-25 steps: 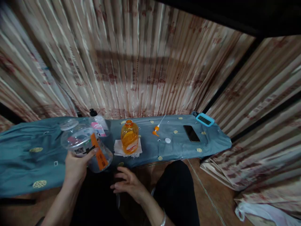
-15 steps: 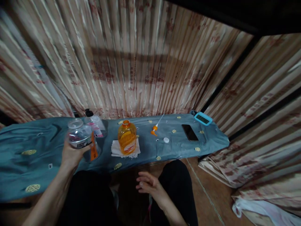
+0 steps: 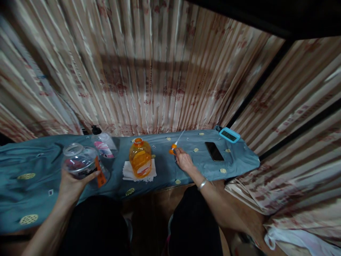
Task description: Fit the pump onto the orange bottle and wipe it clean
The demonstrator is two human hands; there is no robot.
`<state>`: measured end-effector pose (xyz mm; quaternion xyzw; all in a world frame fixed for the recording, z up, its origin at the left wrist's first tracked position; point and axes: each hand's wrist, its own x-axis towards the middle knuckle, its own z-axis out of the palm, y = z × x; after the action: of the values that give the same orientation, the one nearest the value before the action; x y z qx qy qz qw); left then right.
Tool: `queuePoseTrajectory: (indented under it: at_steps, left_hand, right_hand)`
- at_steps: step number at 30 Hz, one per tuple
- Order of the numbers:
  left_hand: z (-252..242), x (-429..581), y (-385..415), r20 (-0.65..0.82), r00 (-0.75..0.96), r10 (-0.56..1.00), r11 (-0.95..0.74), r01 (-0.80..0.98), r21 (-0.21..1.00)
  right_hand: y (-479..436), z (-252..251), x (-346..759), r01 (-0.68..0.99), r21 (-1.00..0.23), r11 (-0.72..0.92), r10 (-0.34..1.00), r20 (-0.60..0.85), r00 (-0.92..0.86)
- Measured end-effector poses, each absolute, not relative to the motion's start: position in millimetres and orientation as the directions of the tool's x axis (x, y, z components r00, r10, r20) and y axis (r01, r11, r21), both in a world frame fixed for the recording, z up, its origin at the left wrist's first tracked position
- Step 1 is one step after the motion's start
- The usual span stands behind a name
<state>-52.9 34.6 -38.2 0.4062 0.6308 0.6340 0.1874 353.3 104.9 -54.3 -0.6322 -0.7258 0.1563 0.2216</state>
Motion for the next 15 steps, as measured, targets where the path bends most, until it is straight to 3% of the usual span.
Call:
queuePoseTrajectory:
  at_steps: [3, 8, 12, 15]
  left_hand:
    - [-34.0, -45.3, 16.6, 0.274, -0.625, 0.731, -0.127, 0.27, 0.954]
    - [-17.1, -3.2, -27.8, 0.585, -0.501, 0.638, -0.318, 0.52, 0.793]
    - [-18.0, 42.6, -32.1, 0.501, -0.302, 0.811, -0.35, 0.436, 0.829]
    - [-24.0, 70.6, -10.9, 0.393, -0.26, 0.882, -0.288, 0.362, 0.886]
  right_hand:
    - [137.2, -54.3, 349.2, 0.934, -0.286, 0.215, 0.975, 0.123, -0.186]
    - [167.5, -64.7, 343.3, 0.94, -0.006, 0.34, 0.939, 0.061, -0.339]
    - [177.0, -69.6, 342.1, 0.917, 0.132, 0.377, 0.925, -0.008, -0.379]
    - [178.6, -67.7, 339.1, 0.91, 0.164, 0.381, 0.924, -0.029, -0.382]
